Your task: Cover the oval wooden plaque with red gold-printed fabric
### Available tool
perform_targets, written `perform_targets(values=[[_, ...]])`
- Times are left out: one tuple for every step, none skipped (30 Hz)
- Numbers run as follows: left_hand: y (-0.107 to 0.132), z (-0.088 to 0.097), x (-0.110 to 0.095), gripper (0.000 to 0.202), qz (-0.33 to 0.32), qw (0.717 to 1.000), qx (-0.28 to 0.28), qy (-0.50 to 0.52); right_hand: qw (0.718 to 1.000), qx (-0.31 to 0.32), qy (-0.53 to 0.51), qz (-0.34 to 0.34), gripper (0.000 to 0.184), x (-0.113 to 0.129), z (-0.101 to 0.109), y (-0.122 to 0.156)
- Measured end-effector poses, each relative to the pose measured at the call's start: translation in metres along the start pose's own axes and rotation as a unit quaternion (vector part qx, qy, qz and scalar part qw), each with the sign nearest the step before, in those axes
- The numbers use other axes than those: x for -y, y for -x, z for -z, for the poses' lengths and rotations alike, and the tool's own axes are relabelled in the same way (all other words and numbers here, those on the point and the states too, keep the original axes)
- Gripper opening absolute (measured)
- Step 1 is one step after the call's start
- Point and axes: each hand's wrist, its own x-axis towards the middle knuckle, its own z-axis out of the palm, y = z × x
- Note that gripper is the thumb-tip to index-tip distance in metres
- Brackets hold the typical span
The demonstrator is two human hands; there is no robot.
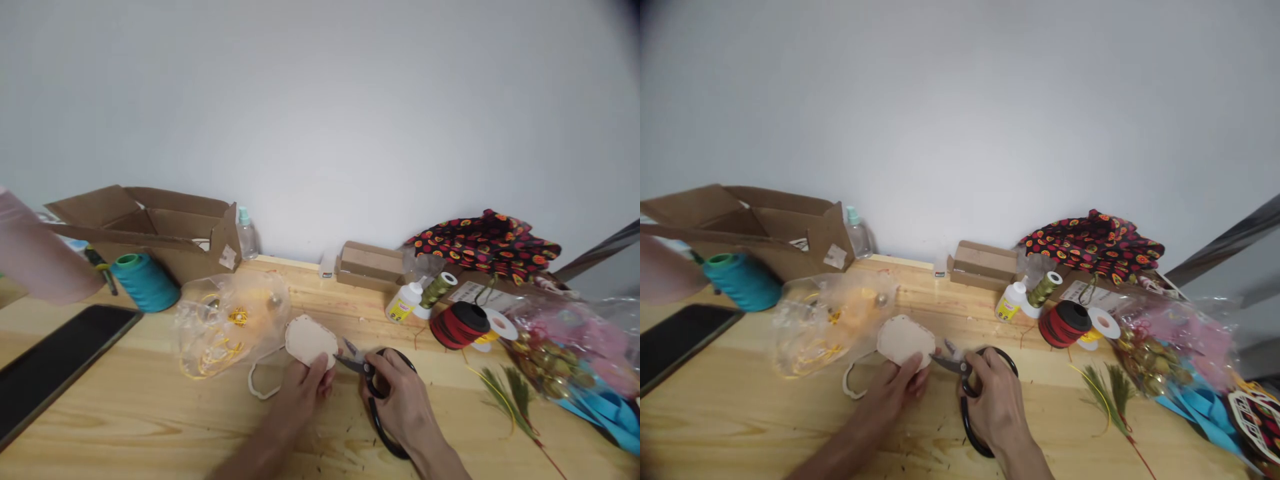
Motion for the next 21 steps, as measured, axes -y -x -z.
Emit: perform_targets(values=[[0.0004,-0.0001,-0.0004,0.032,-0.001,1.000,0.002,0.002,1.000,0.003,-0.001,0.004,0.035,-0.0001,0.0005,-0.0003],[0.0007,-0.0002,-0.0005,0.032,-0.001,1.000,0.004,0.004,1.000,0.006,-0.003,0.005,0.036,-0.0002,0.0010,-0.0004],[0.0008,-0.0002,-0.0004,0.032,0.001,1.000,0.005,0.005,1.000,0.006,-0.003,0.001,0.035,-0.0004,0.0014,-0.0004],[0.0007,0.0000,0.0001,0.032,0.004,1.000,0.004,0.007,1.000,0.005,-0.003,-0.007,0.034,-0.0005,0.0017,-0.0004],[0.0004,0.0002,0.0009,0.032,0.005,1.000,0.001,0.010,1.000,0.005,-0.002,-0.014,0.034,-0.0006,0.0019,-0.0002],[0.0000,0.0005,0.0020,0.031,0.006,1.000,-0.004,0.015,1.000,0.006,-0.001,-0.017,0.033,-0.0006,0.0021,0.0000],[-0.0006,0.0008,0.0032,0.031,0.008,1.000,-0.008,0.021,1.000,0.010,-0.001,-0.015,0.034,-0.0006,0.0021,0.0002],[-0.0012,0.0011,0.0044,0.030,0.009,0.999,-0.011,0.029,1.000,0.015,-0.002,-0.009,0.035,-0.0006,0.0021,0.0004],[-0.0017,0.0014,0.0056,0.029,0.008,0.999,-0.013,0.039,1.000,0.019,-0.003,-0.004,0.036,-0.0006,0.0021,0.0005],[-0.0020,0.0015,0.0065,0.029,0.009,0.999,-0.013,0.046,1.000,0.020,-0.003,-0.001,0.036,-0.0005,0.0020,0.0005],[-0.0021,0.0015,0.0071,0.029,0.011,0.999,-0.013,0.048,1.000,0.017,-0.003,-0.003,0.035,-0.0005,0.0019,0.0005],[-0.0018,0.0012,0.0071,0.030,0.015,0.999,-0.015,0.045,1.000,0.009,-0.002,-0.010,0.034,-0.0004,0.0018,0.0004],[-0.0012,0.0007,0.0065,0.031,0.019,0.999,-0.020,0.039,1.000,0.003,-0.001,-0.018,0.033,-0.0003,0.0018,0.0002],[-0.0003,0.0000,0.0054,0.033,0.025,0.999,-0.026,0.033,1.000,-0.001,0.000,-0.023,0.032,-0.0001,0.0018,0.0001],[0.0006,-0.0008,0.0039,0.033,0.031,0.999,-0.032,0.030,1.000,0.000,0.000,-0.022,0.032,0.0002,0.0020,0.0000],[0.0015,-0.0017,0.0021,0.032,0.035,0.998,-0.034,0.030,1.000,0.003,-0.001,-0.018,0.033,0.0006,0.0023,0.0000],[0.0022,-0.0024,0.0005,0.032,0.038,0.998,-0.035,0.030,1.000,0.008,-0.002,-0.015,0.033,0.0009,0.0026,0.0000],[0.0027,-0.0030,-0.0007,0.031,0.039,0.998,-0.033,0.028,1.000,0.012,-0.003,-0.015,0.033,0.0011,0.0030,0.0000],[0.0029,-0.0033,-0.0015,0.033,0.038,0.999,-0.031,0.020,1.000,0.012,-0.003,-0.019,0.033,0.0013,0.0032,0.0000],[0.0029,-0.0033,-0.0018,0.035,0.038,0.999,-0.030,0.009,1.000,0.009,-0.003,-0.026,0.033,0.0014,0.0034,0.0000],[0.0026,-0.0031,-0.0015,0.037,0.036,0.999,-0.028,0.003,1.000,0.007,-0.003,-0.030,0.034,0.0013,0.0034,0.0000]])
